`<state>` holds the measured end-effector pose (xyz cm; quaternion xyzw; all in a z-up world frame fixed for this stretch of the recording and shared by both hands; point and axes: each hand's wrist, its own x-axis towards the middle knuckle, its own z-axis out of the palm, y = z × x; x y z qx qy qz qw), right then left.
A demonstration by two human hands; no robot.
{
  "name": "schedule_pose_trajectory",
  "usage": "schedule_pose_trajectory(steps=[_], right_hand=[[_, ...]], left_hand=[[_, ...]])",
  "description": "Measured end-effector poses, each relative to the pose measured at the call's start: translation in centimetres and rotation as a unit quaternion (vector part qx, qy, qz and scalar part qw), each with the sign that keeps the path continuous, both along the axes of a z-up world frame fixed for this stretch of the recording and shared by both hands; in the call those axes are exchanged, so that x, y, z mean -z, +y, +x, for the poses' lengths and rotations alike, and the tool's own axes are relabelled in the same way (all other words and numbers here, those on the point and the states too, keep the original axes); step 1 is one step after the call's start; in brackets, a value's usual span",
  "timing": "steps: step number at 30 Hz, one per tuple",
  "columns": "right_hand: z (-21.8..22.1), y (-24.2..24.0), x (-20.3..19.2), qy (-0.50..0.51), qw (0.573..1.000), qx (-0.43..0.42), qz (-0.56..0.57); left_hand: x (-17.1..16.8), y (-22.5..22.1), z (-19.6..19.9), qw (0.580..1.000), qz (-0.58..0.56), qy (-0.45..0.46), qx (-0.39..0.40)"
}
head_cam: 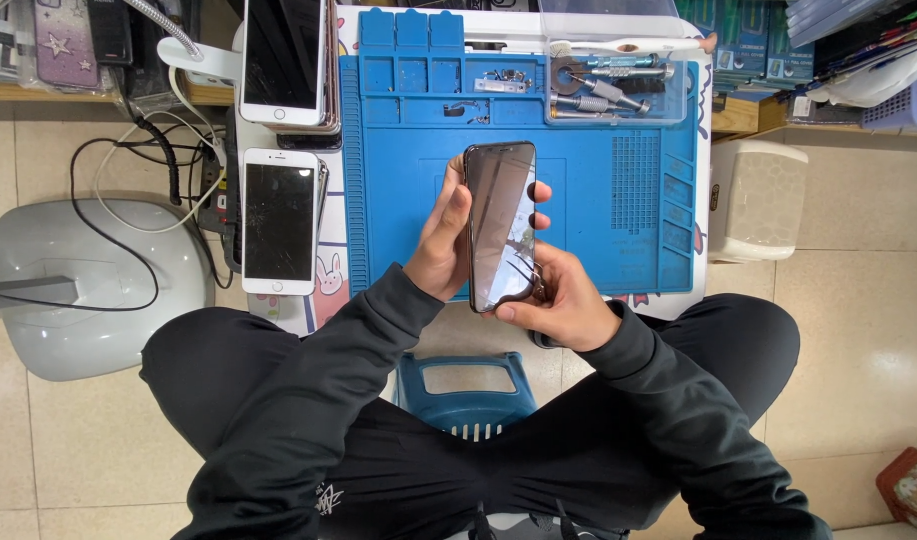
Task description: The person disassembles a white smartphone by prying open the case and removing the back cover. They then reassemble the phone by placing the back cover back on and pressing it into place. The person repeats a similar process with a black smartphone, using a metal tool to pry open the case.
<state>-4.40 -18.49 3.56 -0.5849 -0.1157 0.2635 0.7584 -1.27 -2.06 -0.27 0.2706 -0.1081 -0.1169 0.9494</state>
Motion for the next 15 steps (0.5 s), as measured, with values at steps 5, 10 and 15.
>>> schedule_pose_trajectory(steps=[5, 10, 15], right_hand=[[-0.1, 0.0, 0.1, 0.004, 1.000, 0.003, 0.000], [0.0, 0.1, -0.3, 0.002, 1.000, 0.005, -0.004], [0.0, 0.4, -1.1, -0.004, 1.000, 0.007, -0.007]], left_hand=[[0.0, 0.1, 0.1, 1.000, 0.011, -0.005, -0.003], [0.3, 0.0, 0.2, 1.000, 0.003, -0.004, -0.002], [0.0, 0.0, 0.0, 1.000, 0.005, -0.012, -0.002]])
